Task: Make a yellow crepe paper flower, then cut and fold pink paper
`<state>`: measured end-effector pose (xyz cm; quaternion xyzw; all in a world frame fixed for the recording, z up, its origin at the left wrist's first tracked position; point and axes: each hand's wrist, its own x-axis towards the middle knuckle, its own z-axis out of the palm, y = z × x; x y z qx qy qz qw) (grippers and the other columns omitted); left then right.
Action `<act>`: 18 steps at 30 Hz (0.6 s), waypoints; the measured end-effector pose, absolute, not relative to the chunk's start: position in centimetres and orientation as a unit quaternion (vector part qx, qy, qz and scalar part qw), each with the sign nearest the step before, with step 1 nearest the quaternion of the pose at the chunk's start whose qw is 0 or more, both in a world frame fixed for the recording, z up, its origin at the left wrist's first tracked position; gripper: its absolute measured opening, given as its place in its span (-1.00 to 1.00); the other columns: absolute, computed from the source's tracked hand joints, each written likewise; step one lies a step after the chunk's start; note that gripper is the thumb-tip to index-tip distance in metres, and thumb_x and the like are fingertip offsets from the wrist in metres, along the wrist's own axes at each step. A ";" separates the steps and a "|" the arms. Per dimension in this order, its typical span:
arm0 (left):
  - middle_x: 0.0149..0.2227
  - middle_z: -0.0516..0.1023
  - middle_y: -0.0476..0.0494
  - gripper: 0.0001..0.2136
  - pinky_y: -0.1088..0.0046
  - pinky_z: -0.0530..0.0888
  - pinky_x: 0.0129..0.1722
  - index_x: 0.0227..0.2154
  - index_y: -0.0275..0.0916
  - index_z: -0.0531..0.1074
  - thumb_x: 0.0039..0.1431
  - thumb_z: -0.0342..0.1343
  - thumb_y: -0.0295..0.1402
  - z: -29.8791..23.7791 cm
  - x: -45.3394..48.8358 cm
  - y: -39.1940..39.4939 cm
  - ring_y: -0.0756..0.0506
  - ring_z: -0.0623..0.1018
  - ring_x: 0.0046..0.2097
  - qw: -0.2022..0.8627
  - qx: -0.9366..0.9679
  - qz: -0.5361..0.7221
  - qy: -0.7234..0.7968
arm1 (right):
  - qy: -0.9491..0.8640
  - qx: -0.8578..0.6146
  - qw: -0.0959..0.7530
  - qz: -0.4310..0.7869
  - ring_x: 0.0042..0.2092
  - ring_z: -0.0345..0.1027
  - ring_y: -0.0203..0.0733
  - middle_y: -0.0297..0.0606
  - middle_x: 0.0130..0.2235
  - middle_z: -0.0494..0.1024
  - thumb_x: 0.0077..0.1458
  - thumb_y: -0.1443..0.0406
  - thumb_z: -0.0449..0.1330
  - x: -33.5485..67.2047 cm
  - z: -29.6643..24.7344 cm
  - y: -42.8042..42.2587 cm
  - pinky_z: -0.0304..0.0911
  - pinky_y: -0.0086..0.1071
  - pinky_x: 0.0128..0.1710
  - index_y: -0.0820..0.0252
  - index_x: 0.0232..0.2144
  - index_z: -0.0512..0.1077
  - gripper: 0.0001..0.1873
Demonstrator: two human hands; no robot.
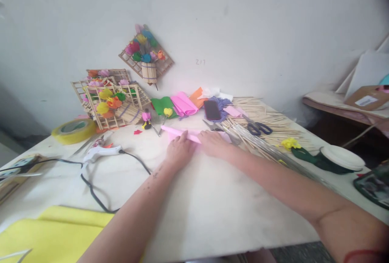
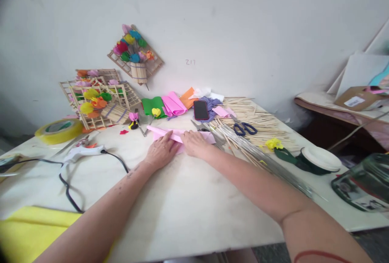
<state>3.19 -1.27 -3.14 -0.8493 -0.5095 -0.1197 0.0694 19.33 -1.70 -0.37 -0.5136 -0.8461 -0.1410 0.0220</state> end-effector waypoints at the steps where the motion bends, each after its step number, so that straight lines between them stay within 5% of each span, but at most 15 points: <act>1: 0.14 0.14 -0.12 -0.57 0.28 0.27 0.00 -0.20 -0.18 0.40 0.19 -0.32 -0.12 -3.2 3.2 -1.2 -0.14 0.35 -0.01 0.073 -0.850 -0.114 -0.509 | -0.853 -0.503 0.027 -0.138 -0.15 0.29 -0.06 -0.05 -0.17 0.43 0.02 0.35 -0.04 19.3 -0.5 -2.1 0.17 -0.29 -0.26 0.26 -0.14 0.31 -0.67; 6: 0.06 0.23 -0.13 -0.58 0.30 0.33 -0.06 -0.20 -0.18 0.42 0.20 -0.32 -0.16 -3.0 3.4 -1.0 -0.14 0.37 -0.05 0.069 -0.850 -0.099 -0.513 | -0.832 -0.547 0.031 -0.084 -0.21 0.37 -0.07 -0.16 -0.28 0.52 0.08 0.11 -0.09 20.8 1.3 -0.3 0.18 -0.31 -0.27 0.14 -0.29 0.42 -0.63; 9: 0.08 0.21 -0.12 -0.58 0.29 0.33 -0.06 -0.20 -0.16 0.42 0.20 -0.32 -0.15 -2.8 3.4 -1.2 -0.15 0.34 -0.01 0.054 -0.846 -0.096 -0.521 | -0.763 -0.636 0.042 -0.107 -0.20 0.39 -0.08 -0.09 -0.26 0.52 0.09 0.24 -0.09 22.2 2.5 2.0 0.19 -0.35 -0.28 0.19 -0.27 0.45 -0.67; 18: 0.09 0.17 -0.11 -0.56 0.29 0.38 -0.12 -0.20 -0.16 0.41 0.19 -0.35 -0.11 -2.9 3.2 -1.2 -0.15 0.34 -0.02 0.058 -0.852 -0.103 -0.511 | -0.697 -0.707 -0.117 -0.001 -0.12 0.36 0.06 0.07 -0.14 0.47 -0.15 0.35 0.15 23.4 2.2 6.7 0.26 -0.24 -0.22 0.34 -0.16 0.43 -0.59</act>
